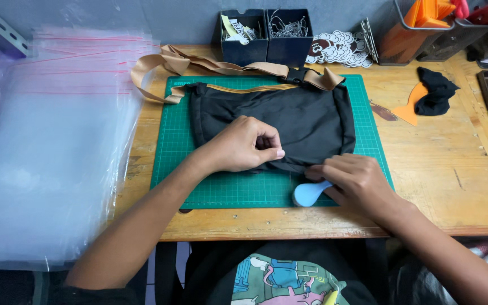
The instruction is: The person rubs the surface of a black shoulder bag with a blue tool, adjusts the tan strap, and attaches a bear-shaped decorative charm to the zipper pull.
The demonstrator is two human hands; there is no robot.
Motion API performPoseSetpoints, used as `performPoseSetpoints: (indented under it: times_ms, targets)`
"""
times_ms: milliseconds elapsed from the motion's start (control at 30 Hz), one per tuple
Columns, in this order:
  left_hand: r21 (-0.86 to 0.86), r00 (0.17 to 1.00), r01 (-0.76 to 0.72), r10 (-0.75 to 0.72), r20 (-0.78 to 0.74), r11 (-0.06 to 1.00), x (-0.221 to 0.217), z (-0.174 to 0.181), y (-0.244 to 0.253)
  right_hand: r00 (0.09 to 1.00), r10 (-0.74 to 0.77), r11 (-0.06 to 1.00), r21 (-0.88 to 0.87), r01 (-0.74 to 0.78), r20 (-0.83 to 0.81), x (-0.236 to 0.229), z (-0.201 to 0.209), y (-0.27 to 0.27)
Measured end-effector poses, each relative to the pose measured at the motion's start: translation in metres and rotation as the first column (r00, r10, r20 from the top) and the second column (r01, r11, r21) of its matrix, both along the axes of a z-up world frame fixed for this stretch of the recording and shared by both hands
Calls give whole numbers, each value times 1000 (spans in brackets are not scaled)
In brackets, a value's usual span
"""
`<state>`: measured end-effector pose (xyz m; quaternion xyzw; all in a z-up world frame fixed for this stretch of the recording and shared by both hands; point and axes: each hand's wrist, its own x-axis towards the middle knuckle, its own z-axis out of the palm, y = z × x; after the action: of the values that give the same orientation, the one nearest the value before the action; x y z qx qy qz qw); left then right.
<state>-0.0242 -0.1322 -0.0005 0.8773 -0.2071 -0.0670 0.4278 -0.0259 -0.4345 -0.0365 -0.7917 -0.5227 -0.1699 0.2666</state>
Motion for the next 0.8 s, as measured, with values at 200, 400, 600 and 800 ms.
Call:
performPoseSetpoints:
  times_ms: [200,400,600,800]
  targets:
    - [53,1000,15,-16,23,998,-12,23,2,939,-179,958,167,234,-294,13,26,-19]
    - [-12,999,-32,32,39,999,-11,24,15,952,-216,972,41,230,-219,39,29,-33]
    - [44,811,-40,7,585,998,-20,38,21,787,-267,943,18,333,-557,91,44,-34]
    - [250,585,-212,-82,807,945,-12,35,31,667,-250,939,-6,345,-702,127,18,-31]
